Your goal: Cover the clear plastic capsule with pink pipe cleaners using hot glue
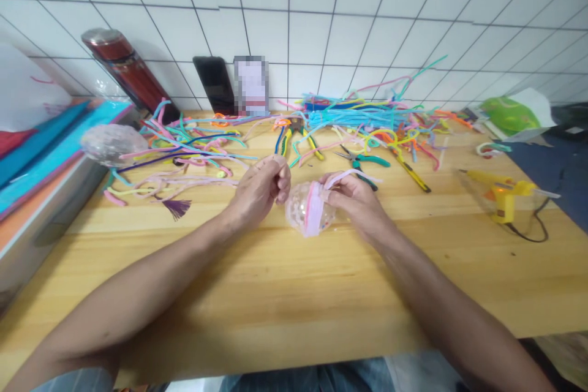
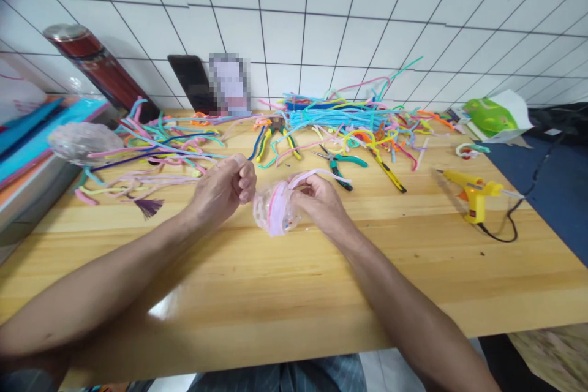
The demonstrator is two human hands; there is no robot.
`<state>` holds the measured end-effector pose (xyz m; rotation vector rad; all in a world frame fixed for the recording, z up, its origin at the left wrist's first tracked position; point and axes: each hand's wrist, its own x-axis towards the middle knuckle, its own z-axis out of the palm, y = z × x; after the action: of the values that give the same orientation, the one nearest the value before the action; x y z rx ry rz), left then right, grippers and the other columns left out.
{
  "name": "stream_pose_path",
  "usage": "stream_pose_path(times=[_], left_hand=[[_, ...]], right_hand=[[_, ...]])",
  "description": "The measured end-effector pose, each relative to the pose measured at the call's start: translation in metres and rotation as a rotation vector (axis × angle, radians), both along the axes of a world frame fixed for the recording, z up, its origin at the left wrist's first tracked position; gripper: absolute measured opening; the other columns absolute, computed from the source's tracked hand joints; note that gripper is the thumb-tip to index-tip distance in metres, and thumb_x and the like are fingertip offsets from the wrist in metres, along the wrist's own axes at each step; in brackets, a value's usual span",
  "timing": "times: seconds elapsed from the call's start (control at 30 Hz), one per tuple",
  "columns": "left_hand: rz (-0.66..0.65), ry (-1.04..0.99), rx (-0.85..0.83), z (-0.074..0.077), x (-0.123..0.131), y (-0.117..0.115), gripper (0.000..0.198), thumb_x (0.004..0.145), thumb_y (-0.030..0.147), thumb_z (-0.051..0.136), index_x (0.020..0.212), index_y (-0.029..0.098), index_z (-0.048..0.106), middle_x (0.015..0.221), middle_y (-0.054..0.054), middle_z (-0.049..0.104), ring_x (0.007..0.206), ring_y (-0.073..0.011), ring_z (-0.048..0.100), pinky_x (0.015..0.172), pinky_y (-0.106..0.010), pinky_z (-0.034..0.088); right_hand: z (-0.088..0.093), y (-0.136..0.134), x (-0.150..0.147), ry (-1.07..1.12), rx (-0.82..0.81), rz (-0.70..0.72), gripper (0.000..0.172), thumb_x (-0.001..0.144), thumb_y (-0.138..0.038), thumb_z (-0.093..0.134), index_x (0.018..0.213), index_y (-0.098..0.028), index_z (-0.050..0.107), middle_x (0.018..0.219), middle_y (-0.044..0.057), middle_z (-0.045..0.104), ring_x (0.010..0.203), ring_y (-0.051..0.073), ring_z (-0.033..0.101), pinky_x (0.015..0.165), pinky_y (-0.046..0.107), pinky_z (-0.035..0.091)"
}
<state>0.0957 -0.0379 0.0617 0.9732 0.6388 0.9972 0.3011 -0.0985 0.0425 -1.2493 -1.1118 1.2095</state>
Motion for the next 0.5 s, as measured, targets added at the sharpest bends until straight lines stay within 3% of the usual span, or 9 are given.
stream_pose_path(times=[0.07, 0.17, 0.23, 0.3, 0.37, 0.5], left_hand=[[0.107, 0.066, 0.014, -0.008, -0.001, 0.009, 0.041, 0.089, 0.042, 0.077, 0.066, 0.020, 0.050, 0.054, 0.008, 0.047, 0.042, -0.0060, 0.045, 0.041, -0.019, 0.036], [0.258, 0.136, 0.068, -0.023, -0.003, 0.022, 0.029, 0.079, 0.035, 0.084, 0.083, 0.020, 0.060, 0.072, 0.007, 0.062, 0.046, -0.0046, 0.048, 0.043, -0.019, 0.038], [0.287, 0.137, 0.083, -0.032, -0.003, 0.027, 0.043, 0.071, 0.030, 0.090, 0.104, 0.022, 0.062, 0.093, 0.006, 0.070, 0.050, -0.0039, 0.051, 0.045, -0.019, 0.041], [0.284, 0.147, 0.076, -0.037, -0.003, 0.029, 0.054, 0.070, 0.031, 0.091, 0.114, 0.024, 0.061, 0.097, 0.006, 0.069, 0.052, -0.0044, 0.052, 0.046, -0.020, 0.042], [0.286, 0.187, 0.075, -0.040, -0.003, 0.029, 0.047, 0.075, 0.037, 0.089, 0.112, 0.024, 0.064, 0.087, 0.007, 0.065, 0.052, -0.0056, 0.052, 0.046, -0.019, 0.040], [0.289, 0.259, 0.111, -0.038, -0.004, 0.028, 0.028, 0.084, 0.045, 0.080, 0.088, 0.020, 0.067, 0.075, 0.004, 0.063, 0.051, -0.0072, 0.050, 0.045, -0.020, 0.036]], right_hand=[[-0.001, 0.000, 0.000, -0.001, 0.018, -0.001, 0.017, 0.071, -0.032, 0.084, 0.081, -0.026, 0.072, 0.105, 0.003, 0.076, 0.108, 0.027, 0.071, 0.100, 0.042, 0.054], [-0.002, 0.001, 0.001, -0.009, 0.029, 0.001, 0.017, 0.071, -0.032, 0.084, 0.082, -0.027, 0.072, 0.105, 0.003, 0.075, 0.108, 0.027, 0.071, 0.100, 0.042, 0.054], [-0.002, 0.001, 0.001, -0.007, 0.029, 0.004, 0.017, 0.071, -0.032, 0.084, 0.081, -0.027, 0.072, 0.105, 0.002, 0.075, 0.107, 0.026, 0.071, 0.100, 0.042, 0.054], [-0.002, 0.001, 0.001, -0.007, 0.027, 0.005, 0.016, 0.071, -0.032, 0.084, 0.080, -0.027, 0.072, 0.106, 0.002, 0.075, 0.106, 0.026, 0.071, 0.099, 0.041, 0.054], [-0.001, 0.001, 0.000, -0.012, 0.025, 0.008, 0.016, 0.071, -0.033, 0.083, 0.081, -0.027, 0.071, 0.105, 0.003, 0.075, 0.105, 0.026, 0.071, 0.096, 0.041, 0.055], [0.000, 0.001, 0.000, -0.023, 0.029, 0.009, 0.017, 0.072, -0.035, 0.083, 0.082, -0.026, 0.072, 0.105, 0.003, 0.076, 0.105, 0.026, 0.071, 0.095, 0.041, 0.055]])
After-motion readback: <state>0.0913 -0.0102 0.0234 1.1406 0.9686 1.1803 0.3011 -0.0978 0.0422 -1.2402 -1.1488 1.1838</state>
